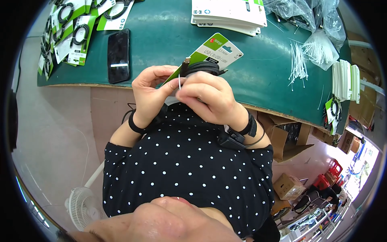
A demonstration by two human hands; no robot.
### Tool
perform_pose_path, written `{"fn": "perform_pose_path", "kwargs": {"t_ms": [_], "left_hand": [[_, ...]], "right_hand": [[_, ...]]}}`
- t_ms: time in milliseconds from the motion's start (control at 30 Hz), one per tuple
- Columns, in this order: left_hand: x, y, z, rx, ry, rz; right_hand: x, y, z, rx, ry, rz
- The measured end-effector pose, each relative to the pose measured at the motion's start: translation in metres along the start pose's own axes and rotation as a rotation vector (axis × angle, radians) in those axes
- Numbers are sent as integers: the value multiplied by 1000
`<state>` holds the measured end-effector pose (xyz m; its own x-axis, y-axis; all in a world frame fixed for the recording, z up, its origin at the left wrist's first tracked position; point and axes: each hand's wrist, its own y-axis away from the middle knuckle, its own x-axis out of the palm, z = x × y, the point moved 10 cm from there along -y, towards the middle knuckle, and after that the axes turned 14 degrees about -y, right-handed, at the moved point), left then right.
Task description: The person secures a coiled cable to a cardboard backing by threading a plastic tie through the card and around the cable. They pull the tie tight by hand and then repeat the process with a second plastic tie.
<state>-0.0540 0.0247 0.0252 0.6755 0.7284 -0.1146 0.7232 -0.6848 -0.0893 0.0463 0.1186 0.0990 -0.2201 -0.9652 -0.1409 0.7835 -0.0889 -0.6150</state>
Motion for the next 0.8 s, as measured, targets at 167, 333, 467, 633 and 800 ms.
{"fn": "perform_pose_path", "kwargs": {"t_ms": [167,333,467,633,800], "left_hand": [[-3,10,-42,350,-336,-71],[6,39,-80,799,-737,-176],[15,53,-72,870,-857,-148],[17,53,-60,777,-895,-39],[18,51,-57,780,-900,-47]], "right_hand": [[2,21,-11,152,-357,88],[8,65,-40,786,-935,-306],[24,78,-47,1096,-975,-192],[26,95,-59,1214,-801,-191],[23,96,-60,1140,-659,-109]]}}
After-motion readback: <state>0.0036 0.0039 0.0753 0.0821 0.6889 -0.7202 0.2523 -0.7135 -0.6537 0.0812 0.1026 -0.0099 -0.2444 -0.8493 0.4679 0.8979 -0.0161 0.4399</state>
